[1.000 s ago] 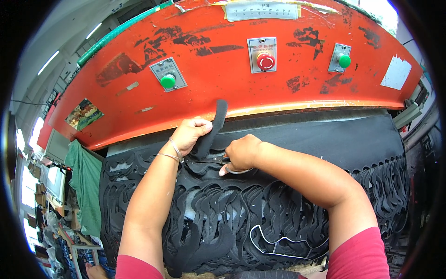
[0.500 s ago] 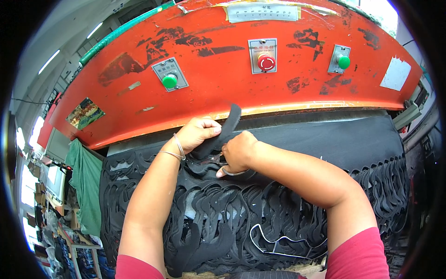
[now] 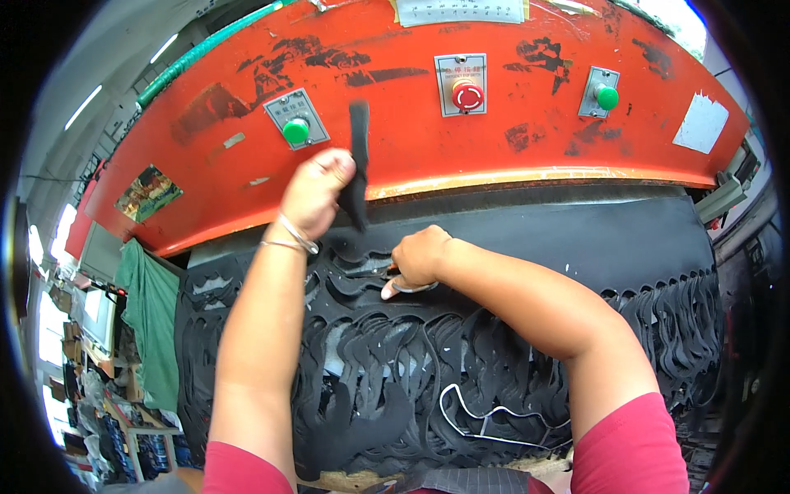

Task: Cutting and organizing synthetic shoe upper components using a manual cutting machine and scissors.

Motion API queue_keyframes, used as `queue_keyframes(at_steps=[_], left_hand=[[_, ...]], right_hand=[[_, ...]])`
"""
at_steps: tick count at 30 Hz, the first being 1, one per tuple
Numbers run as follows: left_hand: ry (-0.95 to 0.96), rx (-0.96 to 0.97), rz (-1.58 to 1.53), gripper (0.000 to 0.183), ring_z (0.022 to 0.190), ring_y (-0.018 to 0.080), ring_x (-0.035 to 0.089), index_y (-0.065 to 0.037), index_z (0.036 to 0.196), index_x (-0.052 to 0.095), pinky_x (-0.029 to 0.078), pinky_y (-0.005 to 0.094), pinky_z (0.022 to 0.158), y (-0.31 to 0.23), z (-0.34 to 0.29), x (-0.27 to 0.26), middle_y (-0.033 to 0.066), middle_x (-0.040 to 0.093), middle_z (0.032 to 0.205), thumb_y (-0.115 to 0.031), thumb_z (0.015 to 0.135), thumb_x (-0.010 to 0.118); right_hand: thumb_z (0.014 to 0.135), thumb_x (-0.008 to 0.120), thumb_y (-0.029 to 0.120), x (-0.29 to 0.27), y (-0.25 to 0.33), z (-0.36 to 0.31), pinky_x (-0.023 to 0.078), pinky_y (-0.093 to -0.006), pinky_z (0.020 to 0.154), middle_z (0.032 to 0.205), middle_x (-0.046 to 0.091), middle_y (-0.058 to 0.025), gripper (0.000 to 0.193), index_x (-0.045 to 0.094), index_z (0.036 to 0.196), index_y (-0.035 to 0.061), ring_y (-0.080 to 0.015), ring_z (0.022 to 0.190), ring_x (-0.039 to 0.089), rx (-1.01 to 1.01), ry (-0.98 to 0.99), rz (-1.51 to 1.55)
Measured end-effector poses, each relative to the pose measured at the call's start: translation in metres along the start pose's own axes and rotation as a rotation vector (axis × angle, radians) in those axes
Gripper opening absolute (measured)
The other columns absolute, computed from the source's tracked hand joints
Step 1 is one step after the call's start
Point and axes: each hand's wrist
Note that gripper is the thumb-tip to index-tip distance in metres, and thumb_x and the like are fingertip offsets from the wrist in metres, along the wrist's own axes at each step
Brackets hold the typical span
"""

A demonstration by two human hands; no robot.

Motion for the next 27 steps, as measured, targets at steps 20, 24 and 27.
queue_keyframes(at_steps=[20, 24, 27], left_hand=[[0.171, -0.289, 1.305, 0.025, 0.106, 0.0328, 0.055, -0.003, 0.099, 0.066, 0.042, 0.0379, 0.093, 0.075, -0.106, 0.099, 0.0138, 0.063, 0.104, -0.021, 0.083, 0.065], [0.345, -0.463, 1.362, 0.047, 0.111, 0.0331, 0.055, -0.003, 0.113, 0.061, 0.044, 0.0388, 0.095, 0.065, -0.085, 0.106, 0.0173, 0.058, 0.117, -0.029, 0.075, 0.074], [0.4, -0.525, 1.384, 0.053, 0.108, 0.0333, 0.057, -0.003, 0.11, 0.062, 0.046, 0.0369, 0.092, 0.057, -0.074, 0.113, 0.0178, 0.061, 0.112, -0.031, 0.068, 0.079]], right_hand=[[0.073, 0.057, 0.071, 0.069, -0.089, -0.135, 0.047, -0.0428, 0.084, 0.098, 0.066, -0.0194, 0.075, 0.063, 0.106, 0.0044, -0.0345, 0.097, 0.062, 0.391, -0.209, 0.402], [0.074, 0.055, 0.071, 0.077, -0.088, -0.146, 0.048, -0.0428, 0.081, 0.094, 0.067, -0.0187, 0.074, 0.062, 0.102, 0.0034, -0.0341, 0.093, 0.063, 0.379, -0.324, 0.364], [0.074, 0.055, 0.072, 0.075, -0.088, -0.152, 0.048, -0.0422, 0.081, 0.095, 0.067, -0.0183, 0.075, 0.063, 0.102, 0.0038, -0.0332, 0.094, 0.064, 0.385, -0.329, 0.353]])
Point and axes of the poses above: each hand's wrist, its own z-axis towards the middle knuckle, its own x-axis out of the palm, y = z × x
